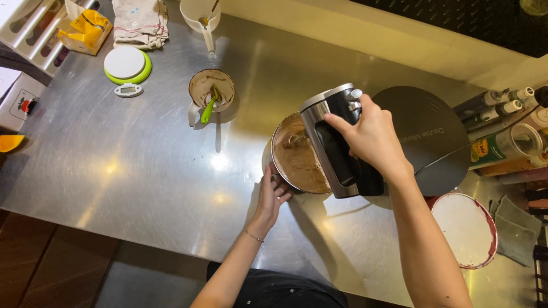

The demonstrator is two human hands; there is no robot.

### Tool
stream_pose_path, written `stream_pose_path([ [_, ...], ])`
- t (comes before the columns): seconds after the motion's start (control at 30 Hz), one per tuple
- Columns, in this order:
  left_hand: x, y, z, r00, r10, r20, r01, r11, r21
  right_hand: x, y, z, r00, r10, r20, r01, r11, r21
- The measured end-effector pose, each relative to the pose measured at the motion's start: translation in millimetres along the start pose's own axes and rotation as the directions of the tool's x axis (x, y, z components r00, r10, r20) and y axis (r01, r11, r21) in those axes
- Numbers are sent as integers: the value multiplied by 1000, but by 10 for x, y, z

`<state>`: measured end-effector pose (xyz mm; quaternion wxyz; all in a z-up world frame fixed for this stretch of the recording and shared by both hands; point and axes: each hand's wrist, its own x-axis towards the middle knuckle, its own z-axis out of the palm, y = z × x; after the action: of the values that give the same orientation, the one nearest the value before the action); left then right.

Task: The person scrapes chocolate paste from a white mug into a metal bowl containing a white mixture using a green spatula, then uses a hand mixer to blend the ingredients until uniform.

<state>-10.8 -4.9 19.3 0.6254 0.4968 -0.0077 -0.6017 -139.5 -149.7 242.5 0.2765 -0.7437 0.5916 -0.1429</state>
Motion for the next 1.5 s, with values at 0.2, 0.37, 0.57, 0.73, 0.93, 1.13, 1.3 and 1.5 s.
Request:
stream_pose_path([
  [0.2, -251, 66, 138, 997, -22, 79, 28, 996, -82, -415, -188, -288, 979, 91, 185, -66, 989, -133],
  [0.37, 138, -601, -89, 997, -12, -81, 24, 989, 149, -322, 243, -430, 975, 70, 209, 52, 849, -526],
  [0.57, -5, -464, -62, 998, -28, 48, 23, 994, 103, 177, 581, 27, 1000, -5, -15, 2, 974, -226],
  [0.73, 9, -67, -130, 998, 9, 59, -19, 985, 173, -82, 125, -49, 991, 61, 115, -50, 994, -98],
  [0.93, 600, -69, -418, 994, 88, 60, -104, 919, 381, -49, 473, -113, 987, 103, 125, -71, 969, -235],
  [1.13, 1104, 97, -446, 985, 165, 51, -170, 862, 477, -186, 337, -146, 996, 49, 71, -43, 995, -87],
  [1.3, 796, -54, -375, 983, 178, 34, -178, 909, 378, -21, 535, -98, 994, 37, 102, -18, 984, -179],
  [1.5, 34, -452, -85, 999, -43, 3, 43, 999, -12, 6, 256, 37, 1000, -30, 3, 30, 999, 26],
])
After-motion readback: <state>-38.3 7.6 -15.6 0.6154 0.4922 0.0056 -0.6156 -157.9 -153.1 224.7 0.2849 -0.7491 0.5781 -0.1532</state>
